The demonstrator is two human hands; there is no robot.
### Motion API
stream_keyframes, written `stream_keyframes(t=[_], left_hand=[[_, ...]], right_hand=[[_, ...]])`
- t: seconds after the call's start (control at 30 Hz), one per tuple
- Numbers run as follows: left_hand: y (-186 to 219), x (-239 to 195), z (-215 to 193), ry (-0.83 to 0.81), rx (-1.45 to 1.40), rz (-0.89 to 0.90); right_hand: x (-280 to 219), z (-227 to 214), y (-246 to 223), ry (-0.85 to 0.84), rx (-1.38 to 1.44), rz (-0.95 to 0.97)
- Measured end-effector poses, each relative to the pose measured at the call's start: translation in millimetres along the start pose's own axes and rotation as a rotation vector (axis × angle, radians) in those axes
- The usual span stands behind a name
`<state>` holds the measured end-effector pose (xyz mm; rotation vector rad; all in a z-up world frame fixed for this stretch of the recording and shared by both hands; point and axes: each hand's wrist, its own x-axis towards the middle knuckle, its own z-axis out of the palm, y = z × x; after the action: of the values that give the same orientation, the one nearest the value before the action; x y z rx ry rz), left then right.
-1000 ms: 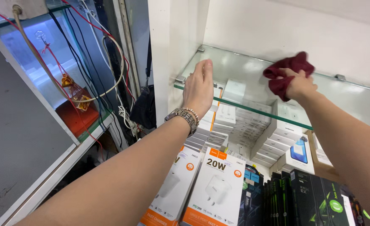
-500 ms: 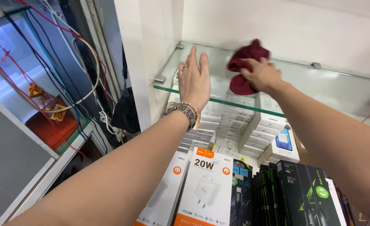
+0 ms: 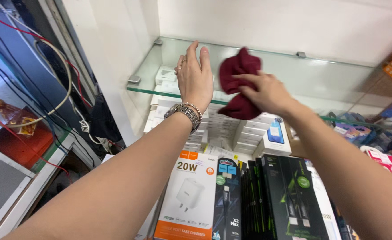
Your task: The person removes stacks of boxed electronic accessories from a glass shelf and places them on a table. They then wipe the empty shelf with a red cloth and return the boxes to the shelf one by one.
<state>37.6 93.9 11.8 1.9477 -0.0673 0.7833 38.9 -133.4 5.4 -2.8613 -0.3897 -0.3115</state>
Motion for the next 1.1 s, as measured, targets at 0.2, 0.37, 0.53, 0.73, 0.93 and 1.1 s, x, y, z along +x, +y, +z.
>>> stream_keyframes(t=[0.2, 0.37, 0.53, 0.73, 0.93, 1.1], left_hand=[[30, -31, 26, -0.058, -0.069, 0.037], [66, -55, 57, -0.085, -0.113, 0.058], [105, -82, 97, -0.429, -0.053, -0.043], [99, -99, 105, -0.567, 0.108, -0.026], [110, -100, 124, -0.377, 0.215, -0.176], [135, -107, 175, -0.413, 0.246, 0.03]], right_hand=[[-42, -65, 76, 0.126, -0.253, 0.604], [-34, -8, 18, 0.141, -0.183, 0.084], [-92, -49, 110, 0.156, -0.082, 0.06], [-115, -86, 156, 0.076, -0.244, 0.599], [-87, -37, 63, 0.073, -0.115, -0.007], [-108, -74, 164, -0.013, -0.133, 0.236]])
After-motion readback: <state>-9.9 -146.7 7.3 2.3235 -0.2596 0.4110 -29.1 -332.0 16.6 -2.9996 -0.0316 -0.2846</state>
